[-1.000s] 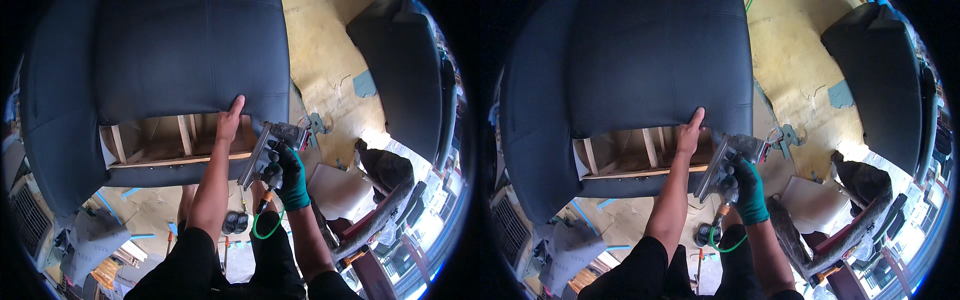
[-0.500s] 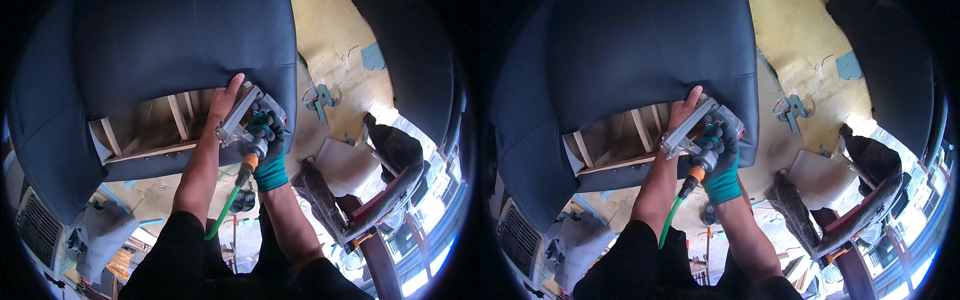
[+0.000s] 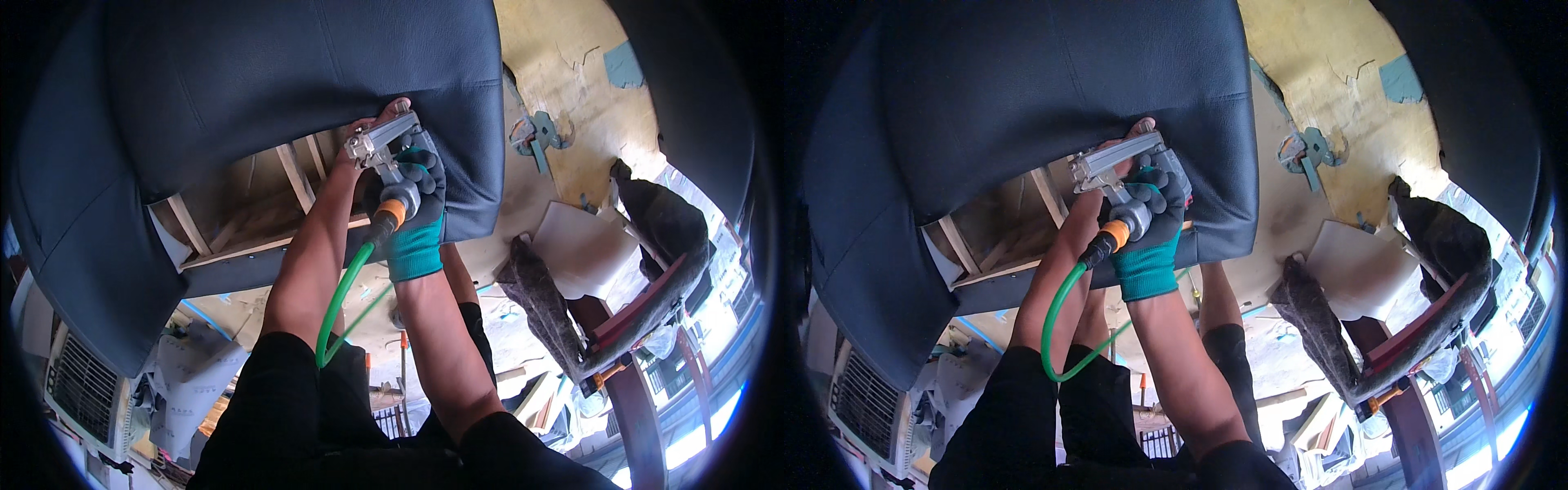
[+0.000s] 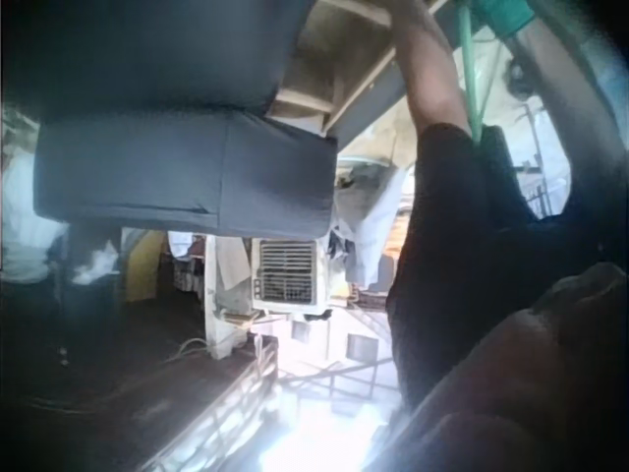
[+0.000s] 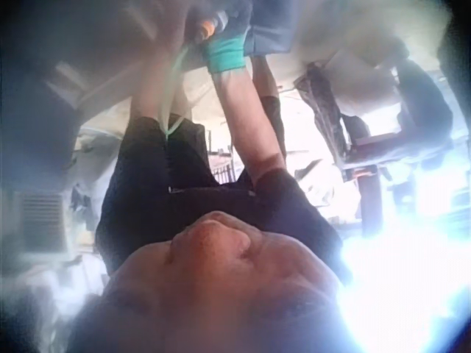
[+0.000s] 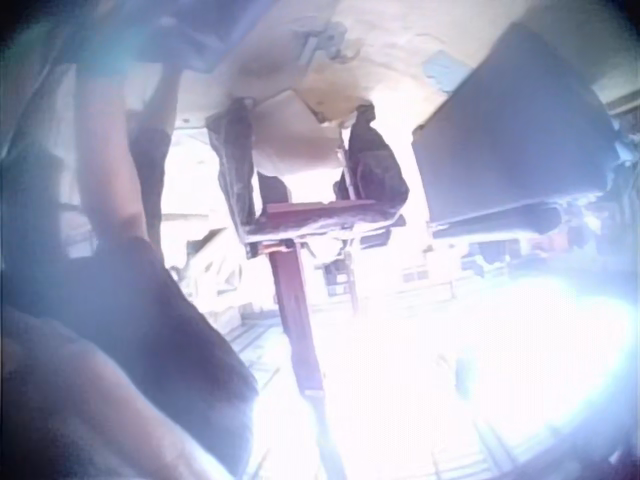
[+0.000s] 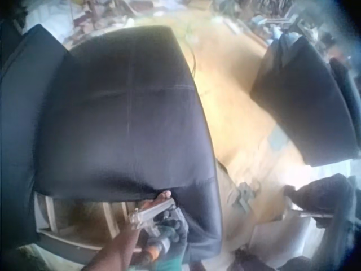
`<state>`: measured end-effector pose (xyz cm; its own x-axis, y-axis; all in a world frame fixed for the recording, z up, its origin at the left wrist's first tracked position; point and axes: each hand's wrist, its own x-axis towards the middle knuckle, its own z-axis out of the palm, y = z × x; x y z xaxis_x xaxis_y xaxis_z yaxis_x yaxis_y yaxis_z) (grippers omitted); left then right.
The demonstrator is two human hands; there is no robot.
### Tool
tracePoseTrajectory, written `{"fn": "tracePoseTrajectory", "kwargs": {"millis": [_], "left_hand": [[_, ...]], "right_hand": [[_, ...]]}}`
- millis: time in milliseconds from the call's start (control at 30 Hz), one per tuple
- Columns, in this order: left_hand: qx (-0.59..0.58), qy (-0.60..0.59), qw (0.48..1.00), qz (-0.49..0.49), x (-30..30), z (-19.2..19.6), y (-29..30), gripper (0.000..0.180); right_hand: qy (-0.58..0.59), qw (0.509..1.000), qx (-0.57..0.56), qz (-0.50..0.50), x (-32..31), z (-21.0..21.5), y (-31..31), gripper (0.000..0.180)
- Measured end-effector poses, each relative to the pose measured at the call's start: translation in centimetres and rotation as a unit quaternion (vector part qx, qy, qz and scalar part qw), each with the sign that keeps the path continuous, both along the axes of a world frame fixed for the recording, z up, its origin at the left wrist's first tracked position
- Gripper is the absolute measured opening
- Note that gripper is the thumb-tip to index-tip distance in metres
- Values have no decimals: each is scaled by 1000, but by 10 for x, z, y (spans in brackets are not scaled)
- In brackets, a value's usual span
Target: The person staples black upholstery fabric onto a wooden chair frame using a pneumatic staple gun. They pull the fabric taut, align edges, and secure it along the sides and corners of the chair.
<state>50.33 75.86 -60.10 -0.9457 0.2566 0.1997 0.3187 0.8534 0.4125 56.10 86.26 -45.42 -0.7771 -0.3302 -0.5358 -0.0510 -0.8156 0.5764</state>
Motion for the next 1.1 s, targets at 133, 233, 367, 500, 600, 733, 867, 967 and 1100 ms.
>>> {"fn": "tracePoseTrajectory", "kwargs": {"millis": [133,233,367,500,600,733,867,967,1100], "left_hand": [[349,-349,869,49,10,-20,-7,39],[414,-383,821,89,23,-39,-14,36],[471,-419,761,153,31,-53,-8,32],[397,-399,812,152,28,-44,-2,32],[356,-386,836,161,24,-38,2,31],[359,-341,854,160,41,-51,-7,30],[607,-517,557,233,29,32,7,42],[786,-349,439,260,53,100,-1,39],[819,-222,397,350,67,121,-44,23]], "right_hand": [[-14,999,46,15,-8,8,-4,14],[-16,999,-29,-2,-18,9,-3,13],[-22,998,-53,-6,-18,7,-3,13],[-30,999,-22,-3,-22,4,-3,16],[27,999,-39,13,-21,-1,0,16],[-45,998,-29,26,-16,-2,-4,16],[-46,976,179,115,44,-6,31,12],[14,997,33,69,48,49,30,22],[23,973,148,177,44,81,26,35]]}}
